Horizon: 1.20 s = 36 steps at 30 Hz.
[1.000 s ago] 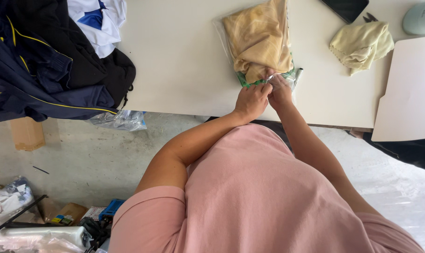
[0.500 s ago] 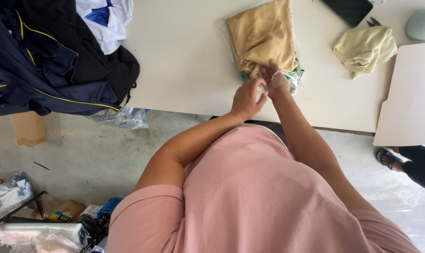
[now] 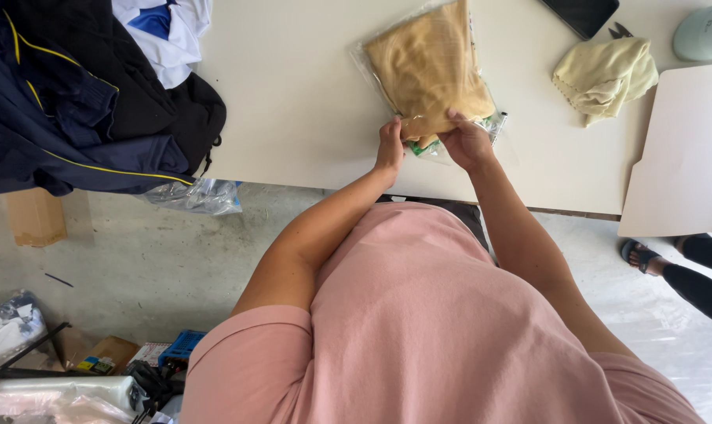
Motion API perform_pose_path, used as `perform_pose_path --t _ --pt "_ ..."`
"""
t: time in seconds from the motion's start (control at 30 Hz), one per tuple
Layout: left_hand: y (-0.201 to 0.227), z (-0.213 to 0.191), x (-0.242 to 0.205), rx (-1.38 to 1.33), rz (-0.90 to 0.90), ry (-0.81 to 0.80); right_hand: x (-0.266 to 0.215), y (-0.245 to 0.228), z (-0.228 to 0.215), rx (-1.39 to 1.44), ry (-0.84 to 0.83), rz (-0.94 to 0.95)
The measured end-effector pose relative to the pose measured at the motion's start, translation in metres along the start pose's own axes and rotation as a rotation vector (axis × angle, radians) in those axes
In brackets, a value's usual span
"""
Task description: The person folds a green and beige jersey on a white table, places it into a clear plastic bag, and seals it. They then use a marker to write on the bag and briefly consult a document before moving the packaged item aside.
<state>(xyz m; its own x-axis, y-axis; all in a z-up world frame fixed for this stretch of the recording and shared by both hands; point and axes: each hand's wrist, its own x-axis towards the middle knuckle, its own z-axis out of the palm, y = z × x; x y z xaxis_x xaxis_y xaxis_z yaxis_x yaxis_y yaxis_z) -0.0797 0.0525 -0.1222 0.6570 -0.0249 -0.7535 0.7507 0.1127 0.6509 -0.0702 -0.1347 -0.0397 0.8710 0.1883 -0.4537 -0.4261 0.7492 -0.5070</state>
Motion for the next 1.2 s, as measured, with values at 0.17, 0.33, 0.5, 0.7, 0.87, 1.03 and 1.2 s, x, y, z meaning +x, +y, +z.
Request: perform_pose_path --t 0.17,0.33,0.5,0.7,0.87,1.03,1.2 --pt "0.022 0.002 -0.001 0.045 -0.036 -0.075 -0.016 -0.005 0.007 0.081 -0.043 0.066" --pt "0.032 0.003 -0.008 -0.002 -0.079 -0.073 -0.014 -0.007 0.004 0.240 0.049 0.082" --pt "0.034 0.003 -0.010 -0.123 -0.069 -0.132 -0.004 0.002 -0.003 -0.076 0.479 0.073" --pt "0.029 0.002 -0.001 -0.082 -0.122 -0.071 -0.001 0.020 -0.003 -0.024 0.614 -0.117" --pt "0.021 0.001 0.010 0.030 -0.125 -0.133 -0.006 0.018 -0.018 0.308 0.186 0.016" --pt "0.011 -0.002 0.015 0.075 -0.208 -0.211 -0.008 0.002 -0.020 0.250 0.031 0.090" --pt "-0.001 -0.011 0.021 -0.012 -0.273 -0.233 -0.007 -0.007 -0.002 0.132 0.079 0.116"
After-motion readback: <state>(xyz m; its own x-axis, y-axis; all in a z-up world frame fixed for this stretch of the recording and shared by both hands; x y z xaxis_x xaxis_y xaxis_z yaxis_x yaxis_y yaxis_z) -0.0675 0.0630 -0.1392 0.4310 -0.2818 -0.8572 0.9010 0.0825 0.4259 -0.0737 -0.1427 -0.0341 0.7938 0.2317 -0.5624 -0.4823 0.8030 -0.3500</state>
